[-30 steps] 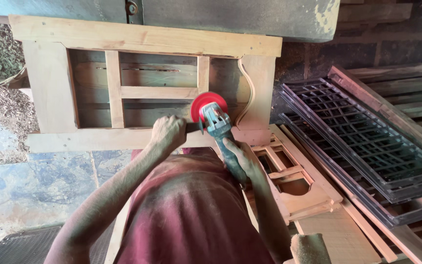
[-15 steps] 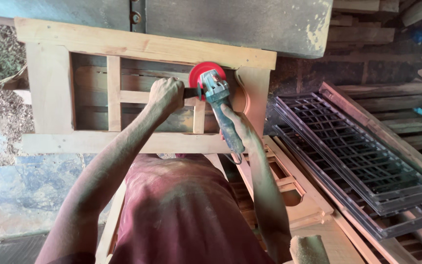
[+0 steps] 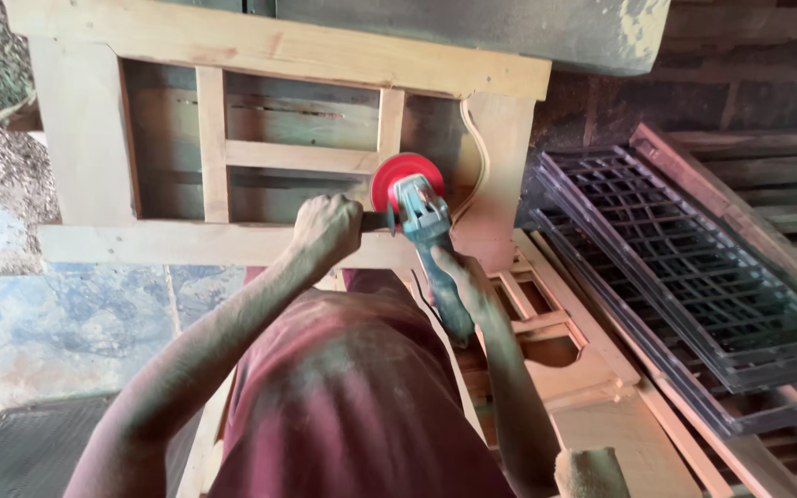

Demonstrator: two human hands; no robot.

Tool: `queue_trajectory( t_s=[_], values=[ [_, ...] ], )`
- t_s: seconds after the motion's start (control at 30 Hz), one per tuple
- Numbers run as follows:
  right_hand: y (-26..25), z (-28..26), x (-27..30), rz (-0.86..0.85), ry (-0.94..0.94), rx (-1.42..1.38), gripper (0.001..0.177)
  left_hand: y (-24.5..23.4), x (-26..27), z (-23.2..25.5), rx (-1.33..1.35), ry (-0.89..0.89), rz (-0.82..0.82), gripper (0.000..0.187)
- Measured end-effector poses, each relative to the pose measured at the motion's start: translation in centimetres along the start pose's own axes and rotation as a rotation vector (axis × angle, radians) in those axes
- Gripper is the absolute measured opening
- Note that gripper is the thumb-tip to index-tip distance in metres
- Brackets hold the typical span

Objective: The person uses an angle grinder with a sanding disc to smooth the edges and surfaces of a wooden frame. They move the tool along the frame's contours, generating sparks and wood dust while working in a cluttered workshop.

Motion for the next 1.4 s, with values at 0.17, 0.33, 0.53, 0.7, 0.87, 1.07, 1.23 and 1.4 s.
queue_trajectory(
  t_s=[0.17,0.33,0.53,0.7,0.87,1.07,1.23,1.4],
  values=[
    [-1.3,2.9,3.3,0.038,-0.016,0.105,0.055,1.6,5.8,1.4,0.136,-0.116,-0.136,0.014],
    [-0.4,3.3,3.1,0.029,0.046,0.171,0.056,1.3,6.4,0.8,0.070,-0.119,-0.107,0.011],
    [0.5,2.0,0.9,-0.010,-0.005,-0.007,0.054,0.8,3.7,-0.4,0.053,-0.065,0.001,0.013],
    [-0.1,4.2,2.4,-0.021,0.005,0.082,0.052,2.0,6.5,0.5,0.061,-0.105,-0.107,0.013],
    [-0.9,6.0,4.3,0.004,-0.024,0.175,0.061,3.8,10.5,1.5,0.056,-0.149,-0.255,0.018],
    [0.4,3.4,1.7,0.013,-0.052,0.056,0.052,1.8,5.0,-0.4,0.044,-0.086,-0.130,0.014],
    [0.3,2.2,1.2,0.024,0.012,0.001,0.054,0.8,3.2,-0.2,0.054,-0.049,-0.084,0.015],
    [0.2,5.1,4.6,0.065,0.073,-0.025,0.046,2.7,7.5,1.6,0.083,-0.056,-0.199,0.012]
  ],
)
Point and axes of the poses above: each hand's wrist, its own x-axis away from the middle knuckle, its own y-axis out of the palm, z = x × y, the point moved 10 cm from there along -x, towards the middle knuckle, and after that the axes turned 11 degrees about z, right-handed, at the moved point
